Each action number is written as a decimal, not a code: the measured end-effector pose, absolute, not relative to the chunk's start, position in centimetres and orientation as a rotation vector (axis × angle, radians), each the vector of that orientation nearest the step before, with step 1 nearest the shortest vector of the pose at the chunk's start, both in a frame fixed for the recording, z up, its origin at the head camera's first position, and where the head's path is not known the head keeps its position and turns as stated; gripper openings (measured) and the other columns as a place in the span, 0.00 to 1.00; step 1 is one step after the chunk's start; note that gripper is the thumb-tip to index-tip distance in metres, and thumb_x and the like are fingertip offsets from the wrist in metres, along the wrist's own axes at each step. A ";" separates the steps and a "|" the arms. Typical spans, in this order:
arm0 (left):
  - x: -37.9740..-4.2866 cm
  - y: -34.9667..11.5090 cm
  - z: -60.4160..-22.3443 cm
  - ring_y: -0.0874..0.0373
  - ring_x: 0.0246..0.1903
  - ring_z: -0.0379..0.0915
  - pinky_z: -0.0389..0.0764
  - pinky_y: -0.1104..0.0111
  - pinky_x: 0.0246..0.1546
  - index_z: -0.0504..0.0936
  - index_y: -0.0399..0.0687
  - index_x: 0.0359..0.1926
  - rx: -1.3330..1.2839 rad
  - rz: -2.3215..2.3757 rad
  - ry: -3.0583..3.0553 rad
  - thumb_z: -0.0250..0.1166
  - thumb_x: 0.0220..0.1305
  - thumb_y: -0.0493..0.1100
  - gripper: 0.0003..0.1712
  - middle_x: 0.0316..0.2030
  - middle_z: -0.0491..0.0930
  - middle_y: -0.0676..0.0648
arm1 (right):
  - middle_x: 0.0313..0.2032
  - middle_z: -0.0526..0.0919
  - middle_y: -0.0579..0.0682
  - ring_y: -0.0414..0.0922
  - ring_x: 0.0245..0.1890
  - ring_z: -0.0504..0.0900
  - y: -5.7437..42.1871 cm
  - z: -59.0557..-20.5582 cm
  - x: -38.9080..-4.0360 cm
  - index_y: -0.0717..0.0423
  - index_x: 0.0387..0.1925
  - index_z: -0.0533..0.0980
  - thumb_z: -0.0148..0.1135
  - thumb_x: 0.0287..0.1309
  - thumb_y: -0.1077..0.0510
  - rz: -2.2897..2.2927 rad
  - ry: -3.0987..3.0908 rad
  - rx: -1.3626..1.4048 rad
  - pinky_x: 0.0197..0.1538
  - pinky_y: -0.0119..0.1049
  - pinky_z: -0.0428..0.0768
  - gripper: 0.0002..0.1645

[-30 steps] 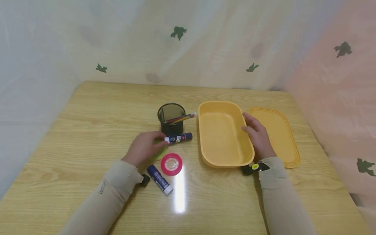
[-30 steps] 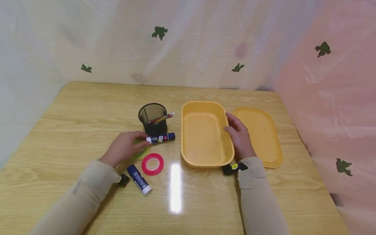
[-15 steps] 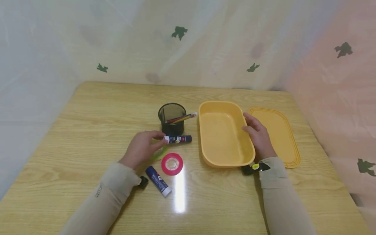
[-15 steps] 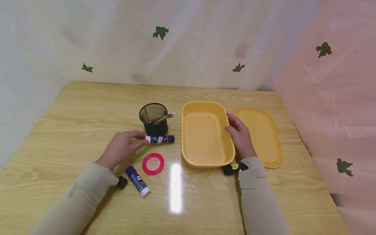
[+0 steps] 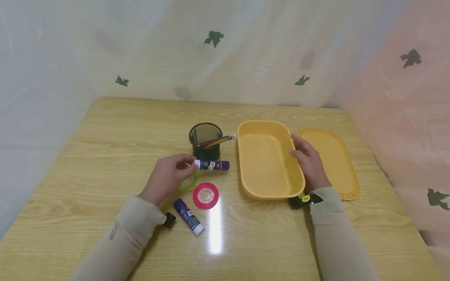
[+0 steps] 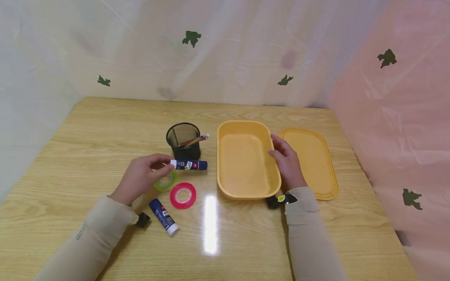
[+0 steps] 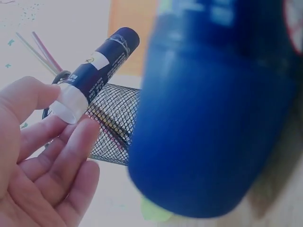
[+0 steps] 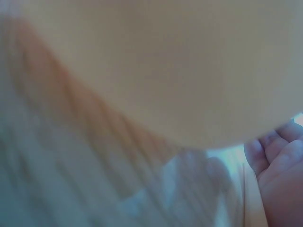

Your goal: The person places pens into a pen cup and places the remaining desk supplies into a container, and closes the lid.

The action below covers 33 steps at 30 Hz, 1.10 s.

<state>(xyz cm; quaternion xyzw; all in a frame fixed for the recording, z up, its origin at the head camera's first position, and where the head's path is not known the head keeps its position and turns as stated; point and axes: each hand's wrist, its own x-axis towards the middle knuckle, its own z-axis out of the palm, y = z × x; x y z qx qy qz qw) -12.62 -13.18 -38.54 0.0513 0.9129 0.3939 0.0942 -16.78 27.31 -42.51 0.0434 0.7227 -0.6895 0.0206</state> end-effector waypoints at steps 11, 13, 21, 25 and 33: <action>-12.6 -13.3 -38.2 0.51 0.50 0.80 0.81 0.55 0.53 0.83 0.50 0.56 0.138 1.248 2.642 0.68 0.67 0.53 0.21 0.49 0.85 0.49 | 0.69 0.68 0.59 0.46 0.60 0.75 27.3 -42.4 -16.8 0.45 0.74 0.65 0.55 0.72 0.60 -2.128 2.231 0.161 0.50 0.26 0.81 0.32; -12.6 -13.4 -38.1 0.51 0.50 0.80 0.81 0.55 0.53 0.83 0.50 0.56 0.139 1.273 2.633 0.68 0.66 0.53 0.21 0.48 0.85 0.49 | 0.69 0.67 0.59 0.46 0.60 0.75 27.2 -42.4 -16.8 0.45 0.74 0.65 0.55 0.72 0.61 -2.137 2.223 0.159 0.50 0.26 0.81 0.32; -12.4 -13.2 -37.7 0.54 0.46 0.81 0.83 0.57 0.50 0.84 0.51 0.53 0.152 1.351 2.604 0.69 0.66 0.53 0.19 0.46 0.86 0.51 | 0.69 0.67 0.59 0.47 0.60 0.75 27.2 -42.5 -16.9 0.47 0.74 0.65 0.55 0.71 0.62 -2.157 2.214 0.142 0.50 0.26 0.81 0.32; -12.2 -13.0 -37.4 0.54 0.44 0.81 0.83 0.58 0.48 0.85 0.52 0.53 0.153 1.375 2.593 0.70 0.65 0.52 0.18 0.45 0.86 0.51 | 0.69 0.68 0.59 0.45 0.60 0.75 27.2 -42.4 -16.9 0.47 0.74 0.64 0.55 0.71 0.61 -2.162 2.211 0.143 0.50 0.26 0.81 0.33; -12.0 -12.5 -37.0 0.55 0.42 0.81 0.84 0.60 0.46 0.85 0.52 0.52 0.170 1.414 2.568 0.70 0.65 0.50 0.17 0.44 0.85 0.51 | 0.68 0.69 0.59 0.46 0.60 0.75 27.1 -42.4 -16.8 0.48 0.74 0.65 0.54 0.71 0.62 -2.130 2.257 0.139 0.51 0.27 0.80 0.32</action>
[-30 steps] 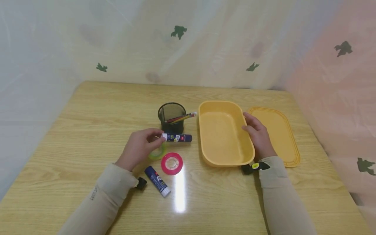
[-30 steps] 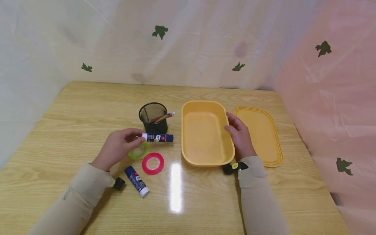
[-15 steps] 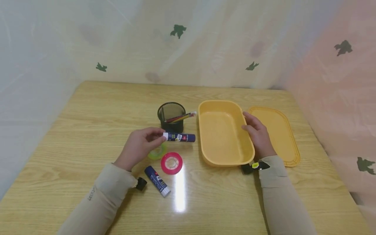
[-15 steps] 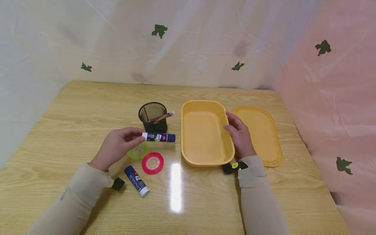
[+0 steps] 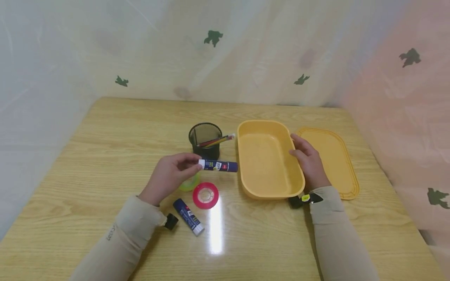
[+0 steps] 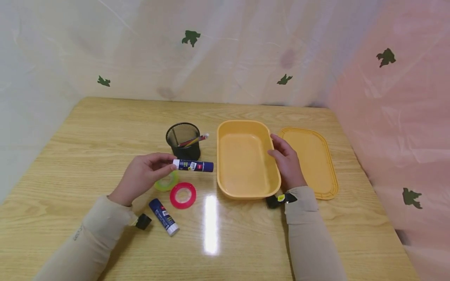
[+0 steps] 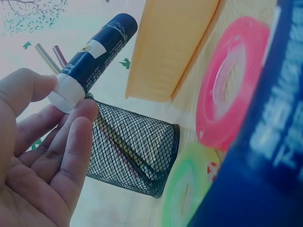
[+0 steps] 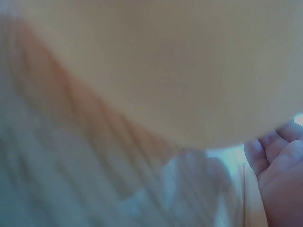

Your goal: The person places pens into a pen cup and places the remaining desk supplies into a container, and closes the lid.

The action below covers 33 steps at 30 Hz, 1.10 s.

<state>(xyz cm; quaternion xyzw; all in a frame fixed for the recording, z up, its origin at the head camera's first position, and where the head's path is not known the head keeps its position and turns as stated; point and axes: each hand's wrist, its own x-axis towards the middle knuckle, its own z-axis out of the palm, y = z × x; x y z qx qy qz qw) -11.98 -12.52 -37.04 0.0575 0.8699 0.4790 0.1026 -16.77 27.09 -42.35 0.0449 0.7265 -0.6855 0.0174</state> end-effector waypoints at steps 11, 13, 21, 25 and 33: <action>-12.1 -12.0 -37.2 0.56 0.41 0.81 0.84 0.61 0.45 0.86 0.54 0.50 0.222 1.456 2.551 0.70 0.65 0.49 0.14 0.43 0.85 0.53 | 0.70 0.67 0.59 0.49 0.63 0.73 26.9 -42.3 -16.8 0.46 0.74 0.66 0.54 0.71 0.63 -2.133 2.238 0.167 0.51 0.25 0.80 0.32; -12.1 -11.9 -37.2 0.56 0.40 0.81 0.84 0.61 0.44 0.86 0.53 0.50 0.231 1.468 2.549 0.71 0.65 0.48 0.13 0.42 0.85 0.53 | 0.70 0.67 0.59 0.48 0.63 0.73 26.9 -42.3 -16.8 0.46 0.74 0.66 0.54 0.72 0.62 -2.125 2.245 0.165 0.51 0.25 0.80 0.32; -12.1 -11.4 -37.0 0.56 0.40 0.81 0.84 0.62 0.43 0.86 0.54 0.50 0.229 1.460 2.547 0.71 0.64 0.48 0.14 0.42 0.86 0.54 | 0.70 0.67 0.59 0.48 0.63 0.73 26.9 -42.3 -16.8 0.45 0.74 0.66 0.54 0.72 0.62 -2.111 2.258 0.165 0.51 0.25 0.80 0.32; -12.2 -11.3 -37.1 0.56 0.39 0.81 0.85 0.62 0.42 0.86 0.52 0.50 0.247 1.469 2.542 0.71 0.64 0.47 0.14 0.41 0.86 0.53 | 0.70 0.67 0.59 0.48 0.63 0.73 26.8 -42.3 -16.8 0.45 0.74 0.65 0.54 0.72 0.62 -2.094 2.278 0.169 0.50 0.25 0.80 0.31; -12.1 -10.8 -37.1 0.56 0.39 0.81 0.85 0.63 0.42 0.86 0.53 0.51 0.248 1.449 2.523 0.72 0.64 0.45 0.14 0.40 0.85 0.53 | 0.70 0.67 0.59 0.48 0.63 0.73 26.7 -42.3 -16.8 0.47 0.74 0.65 0.54 0.72 0.62 -2.108 2.272 0.161 0.51 0.25 0.80 0.32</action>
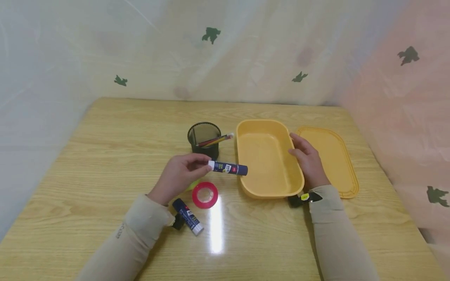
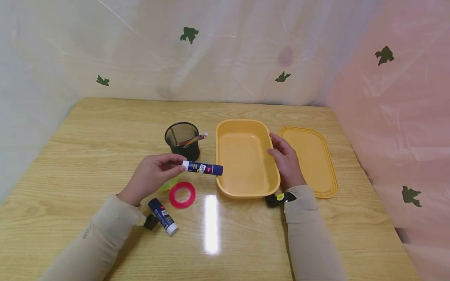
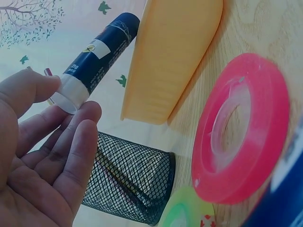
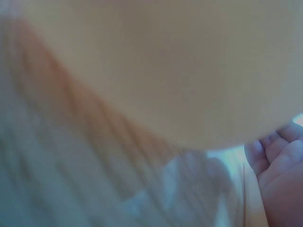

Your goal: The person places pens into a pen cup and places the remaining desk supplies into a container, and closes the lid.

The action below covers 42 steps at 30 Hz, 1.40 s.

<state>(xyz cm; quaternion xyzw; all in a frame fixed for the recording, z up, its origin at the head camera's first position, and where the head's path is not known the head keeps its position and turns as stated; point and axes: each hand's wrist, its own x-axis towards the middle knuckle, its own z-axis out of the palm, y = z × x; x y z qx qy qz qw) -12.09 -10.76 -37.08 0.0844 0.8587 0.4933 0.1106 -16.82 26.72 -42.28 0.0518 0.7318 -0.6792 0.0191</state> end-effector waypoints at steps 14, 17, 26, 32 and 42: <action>-11.7 -9.9 -37.1 0.59 0.36 0.82 0.85 0.63 0.43 0.85 0.50 0.49 0.375 1.432 2.514 0.73 0.62 0.43 0.14 0.37 0.86 0.54 | 0.70 0.68 0.58 0.47 0.62 0.73 26.9 -42.3 -16.7 0.45 0.73 0.66 0.55 0.71 0.61 -2.118 2.257 0.171 0.51 0.25 0.80 0.31; -11.7 -9.7 -37.1 0.60 0.37 0.82 0.85 0.63 0.43 0.85 0.49 0.48 0.405 1.438 2.515 0.73 0.62 0.42 0.14 0.37 0.86 0.54 | 0.69 0.68 0.58 0.47 0.62 0.73 26.9 -42.2 -16.7 0.45 0.73 0.66 0.55 0.71 0.61 -2.124 2.253 0.170 0.51 0.25 0.80 0.31; -11.7 -8.4 -37.1 0.62 0.37 0.83 0.85 0.66 0.41 0.86 0.48 0.47 0.467 1.466 2.467 0.74 0.61 0.42 0.13 0.36 0.86 0.55 | 0.69 0.68 0.58 0.46 0.61 0.74 26.8 -42.2 -16.7 0.45 0.74 0.66 0.55 0.72 0.60 -2.125 2.243 0.178 0.50 0.25 0.80 0.31; -11.7 -7.7 -37.1 0.62 0.38 0.83 0.85 0.67 0.42 0.86 0.48 0.46 0.506 1.495 2.416 0.73 0.61 0.42 0.12 0.37 0.86 0.55 | 0.70 0.67 0.59 0.49 0.63 0.72 26.5 -42.0 -16.6 0.44 0.74 0.66 0.55 0.72 0.61 -2.134 2.226 0.199 0.51 0.25 0.80 0.31; -11.4 -6.4 -37.2 0.62 0.37 0.82 0.84 0.68 0.40 0.87 0.49 0.45 0.524 1.498 2.408 0.73 0.61 0.42 0.11 0.38 0.85 0.54 | 0.71 0.67 0.57 0.52 0.66 0.71 26.3 -41.7 -16.4 0.42 0.74 0.65 0.55 0.72 0.59 -2.103 2.229 0.215 0.51 0.24 0.80 0.32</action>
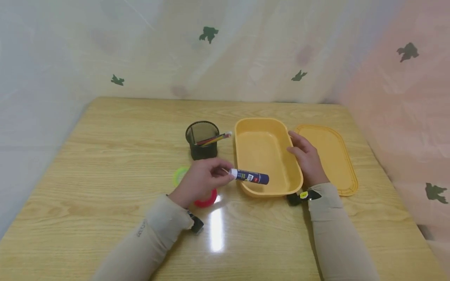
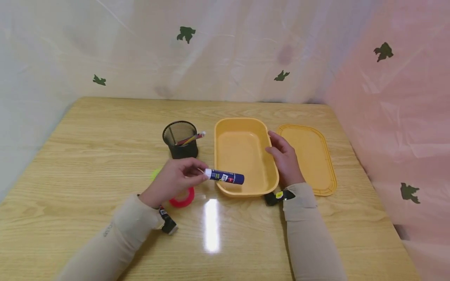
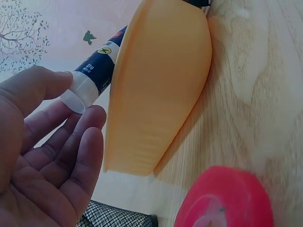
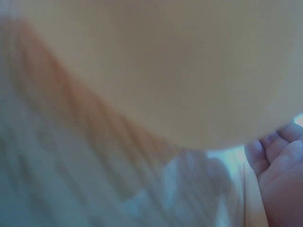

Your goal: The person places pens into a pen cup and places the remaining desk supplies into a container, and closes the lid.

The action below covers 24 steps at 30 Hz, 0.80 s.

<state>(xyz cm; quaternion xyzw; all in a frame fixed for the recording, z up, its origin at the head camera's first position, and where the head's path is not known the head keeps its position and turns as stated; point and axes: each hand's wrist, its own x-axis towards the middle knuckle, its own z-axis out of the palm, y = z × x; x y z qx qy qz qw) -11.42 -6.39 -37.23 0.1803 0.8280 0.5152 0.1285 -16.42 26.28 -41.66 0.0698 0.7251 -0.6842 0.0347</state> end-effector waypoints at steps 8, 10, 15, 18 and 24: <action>-11.2 -5.4 -37.3 0.63 0.37 0.81 0.83 0.69 0.41 0.86 0.51 0.46 0.561 1.484 2.433 0.73 0.62 0.43 0.11 0.40 0.85 0.55 | 0.70 0.67 0.57 0.51 0.66 0.71 26.4 -41.7 -16.5 0.43 0.75 0.64 0.54 0.72 0.58 -2.037 2.304 0.198 0.52 0.25 0.79 0.32; -11.2 -5.2 -37.5 0.64 0.37 0.81 0.84 0.69 0.40 0.86 0.52 0.46 0.575 1.493 2.433 0.73 0.62 0.43 0.12 0.41 0.85 0.55 | 0.70 0.68 0.57 0.51 0.66 0.71 26.4 -41.7 -16.6 0.43 0.75 0.64 0.54 0.73 0.58 -2.022 2.325 0.190 0.53 0.25 0.78 0.32; -11.4 -4.6 -37.9 0.67 0.36 0.82 0.83 0.69 0.40 0.87 0.54 0.47 0.616 1.490 2.442 0.73 0.62 0.46 0.12 0.42 0.86 0.57 | 0.70 0.68 0.57 0.51 0.65 0.71 26.4 -41.7 -16.6 0.43 0.74 0.65 0.54 0.72 0.59 -2.030 2.325 0.194 0.53 0.26 0.78 0.31; -11.4 -4.3 -38.0 0.67 0.36 0.81 0.83 0.69 0.39 0.87 0.55 0.47 0.615 1.474 2.446 0.72 0.62 0.47 0.12 0.41 0.86 0.58 | 0.69 0.69 0.56 0.51 0.65 0.71 26.4 -41.8 -16.6 0.43 0.74 0.66 0.53 0.72 0.59 -2.036 2.321 0.200 0.54 0.27 0.79 0.31; -11.3 -3.6 -37.9 0.66 0.34 0.80 0.82 0.68 0.39 0.87 0.55 0.48 0.624 1.455 2.437 0.72 0.63 0.46 0.12 0.40 0.86 0.56 | 0.69 0.70 0.56 0.51 0.64 0.72 26.5 -42.1 -16.8 0.45 0.73 0.66 0.53 0.71 0.61 -2.042 2.342 0.182 0.53 0.28 0.79 0.31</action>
